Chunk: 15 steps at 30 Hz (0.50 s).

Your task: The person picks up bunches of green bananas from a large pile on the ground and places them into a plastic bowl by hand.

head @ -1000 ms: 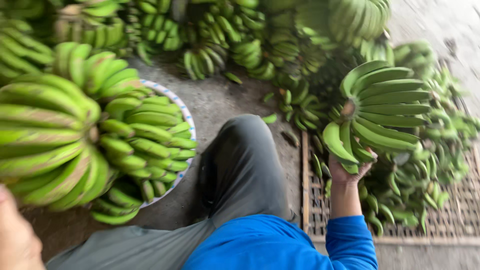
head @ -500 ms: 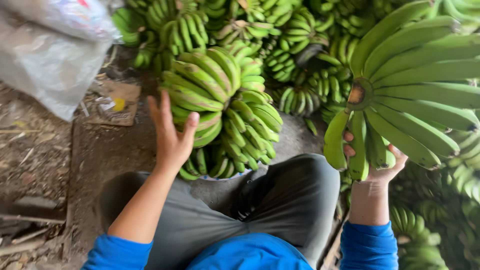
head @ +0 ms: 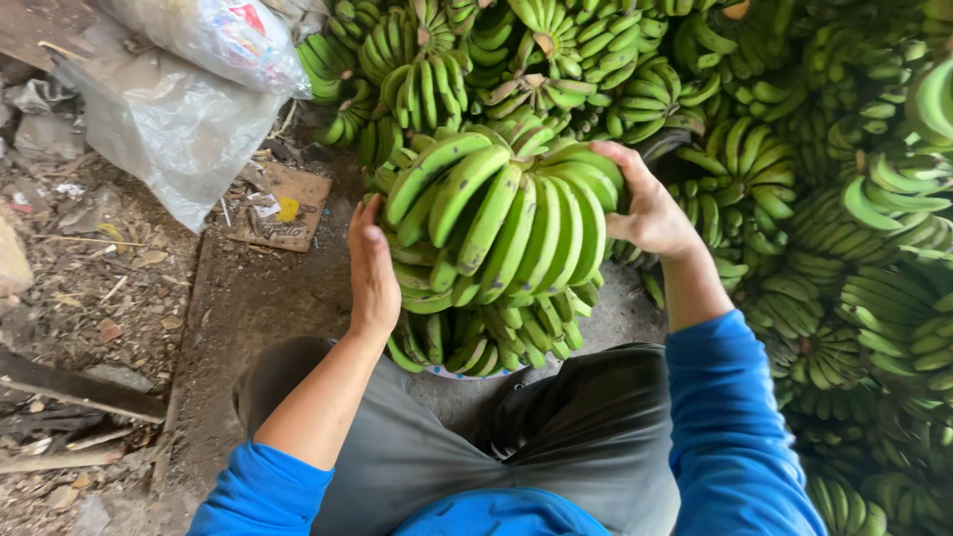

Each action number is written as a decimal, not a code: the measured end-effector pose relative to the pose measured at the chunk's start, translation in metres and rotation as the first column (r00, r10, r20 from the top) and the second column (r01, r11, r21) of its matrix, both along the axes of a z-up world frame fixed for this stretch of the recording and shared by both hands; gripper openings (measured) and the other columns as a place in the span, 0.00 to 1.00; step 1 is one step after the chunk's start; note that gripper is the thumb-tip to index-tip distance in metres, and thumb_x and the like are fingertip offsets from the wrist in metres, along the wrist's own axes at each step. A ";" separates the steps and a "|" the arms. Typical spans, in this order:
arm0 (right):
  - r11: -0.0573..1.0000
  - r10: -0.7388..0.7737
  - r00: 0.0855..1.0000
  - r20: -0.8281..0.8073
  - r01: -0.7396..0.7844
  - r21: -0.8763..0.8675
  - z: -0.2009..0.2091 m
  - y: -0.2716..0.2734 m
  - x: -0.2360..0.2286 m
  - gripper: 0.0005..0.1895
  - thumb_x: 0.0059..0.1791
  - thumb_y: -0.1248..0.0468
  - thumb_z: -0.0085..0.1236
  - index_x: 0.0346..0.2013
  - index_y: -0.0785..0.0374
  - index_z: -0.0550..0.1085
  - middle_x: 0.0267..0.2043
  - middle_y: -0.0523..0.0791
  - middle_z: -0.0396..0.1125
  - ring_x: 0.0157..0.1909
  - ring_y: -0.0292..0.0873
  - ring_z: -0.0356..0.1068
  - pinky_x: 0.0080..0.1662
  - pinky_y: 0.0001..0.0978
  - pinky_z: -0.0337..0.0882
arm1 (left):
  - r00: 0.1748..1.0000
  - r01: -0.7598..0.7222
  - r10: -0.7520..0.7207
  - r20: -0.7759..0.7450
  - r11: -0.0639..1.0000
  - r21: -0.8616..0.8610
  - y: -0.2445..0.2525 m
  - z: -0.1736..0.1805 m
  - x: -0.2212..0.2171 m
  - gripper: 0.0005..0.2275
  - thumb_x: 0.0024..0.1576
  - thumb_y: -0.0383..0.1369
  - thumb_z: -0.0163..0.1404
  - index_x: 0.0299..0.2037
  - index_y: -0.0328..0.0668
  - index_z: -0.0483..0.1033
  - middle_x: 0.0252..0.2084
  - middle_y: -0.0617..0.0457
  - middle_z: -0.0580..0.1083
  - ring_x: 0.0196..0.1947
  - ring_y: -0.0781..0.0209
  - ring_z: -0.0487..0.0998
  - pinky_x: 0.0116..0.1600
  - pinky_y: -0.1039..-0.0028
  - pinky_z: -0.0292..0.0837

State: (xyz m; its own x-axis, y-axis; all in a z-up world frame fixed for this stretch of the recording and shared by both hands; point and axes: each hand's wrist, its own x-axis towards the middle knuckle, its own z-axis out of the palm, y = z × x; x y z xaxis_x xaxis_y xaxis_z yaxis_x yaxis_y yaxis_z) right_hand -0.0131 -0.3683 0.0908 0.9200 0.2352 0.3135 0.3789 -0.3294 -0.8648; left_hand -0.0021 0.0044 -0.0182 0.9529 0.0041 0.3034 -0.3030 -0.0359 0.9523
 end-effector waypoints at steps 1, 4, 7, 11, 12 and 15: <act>0.993 0.030 0.995 -0.093 -0.019 0.117 -0.010 0.004 0.008 0.44 0.40 0.80 0.61 0.71 0.61 0.62 0.66 0.45 0.61 0.69 0.41 0.61 0.70 0.32 0.60 | 1.000 -0.008 0.008 0.004 1.000 0.028 0.002 0.000 -0.001 0.39 0.65 0.63 0.29 0.75 0.37 0.53 0.78 0.33 0.45 0.79 0.39 0.46 0.78 0.52 0.43; 0.965 0.022 0.998 -0.062 -0.005 0.261 -0.030 0.004 0.023 0.42 0.41 0.81 0.59 0.70 0.61 0.65 0.66 0.46 0.65 0.68 0.42 0.65 0.72 0.34 0.62 | 0.997 -0.016 0.010 0.082 0.996 0.082 0.000 0.001 -0.002 0.37 0.66 0.61 0.32 0.75 0.37 0.53 0.77 0.33 0.47 0.79 0.39 0.47 0.78 0.52 0.45; 0.783 0.186 0.983 0.003 -0.150 0.604 -0.033 -0.001 0.029 0.43 0.37 0.83 0.60 0.67 0.61 0.70 0.65 0.49 0.69 0.65 0.46 0.70 0.70 0.40 0.67 | 0.998 0.006 -0.011 0.069 0.997 0.078 -0.002 0.001 0.001 0.34 0.67 0.58 0.33 0.75 0.38 0.53 0.76 0.34 0.48 0.78 0.40 0.48 0.77 0.54 0.46; 0.798 0.350 0.908 0.230 -0.417 0.435 0.009 -0.008 0.047 0.44 0.34 0.83 0.63 0.63 0.53 0.74 0.60 0.48 0.72 0.60 0.46 0.74 0.63 0.40 0.73 | 0.997 0.022 -0.022 0.070 1.000 -0.005 -0.006 -0.001 0.013 0.29 0.70 0.51 0.36 0.73 0.39 0.57 0.76 0.37 0.52 0.78 0.43 0.52 0.77 0.57 0.48; 0.812 0.409 0.884 0.227 -0.466 0.351 0.022 -0.009 0.056 0.44 0.33 0.82 0.63 0.63 0.52 0.75 0.61 0.47 0.72 0.60 0.45 0.73 0.63 0.38 0.73 | 0.998 0.026 -0.025 0.050 1.000 -0.012 -0.005 -0.004 0.011 0.28 0.70 0.50 0.36 0.73 0.39 0.58 0.76 0.37 0.52 0.78 0.44 0.52 0.77 0.58 0.48; 0.883 0.423 0.904 0.065 -0.428 0.195 0.035 0.008 0.072 0.42 0.38 0.83 0.65 0.65 0.55 0.73 0.65 0.47 0.70 0.64 0.45 0.71 0.67 0.40 0.72 | 1.000 0.020 -0.020 0.023 1.000 -0.012 -0.005 -0.007 0.011 0.25 0.71 0.47 0.35 0.73 0.39 0.59 0.76 0.38 0.53 0.78 0.45 0.53 0.77 0.59 0.48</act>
State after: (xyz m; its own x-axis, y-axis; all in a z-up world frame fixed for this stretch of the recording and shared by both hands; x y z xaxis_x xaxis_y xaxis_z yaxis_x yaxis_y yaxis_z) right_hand 0.0589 -0.3600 0.1255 0.7387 0.5332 0.4123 0.4615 0.0458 -0.8860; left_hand 0.0086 -0.0002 -0.0249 0.9455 -0.0111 0.3255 -0.3257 -0.0182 0.9453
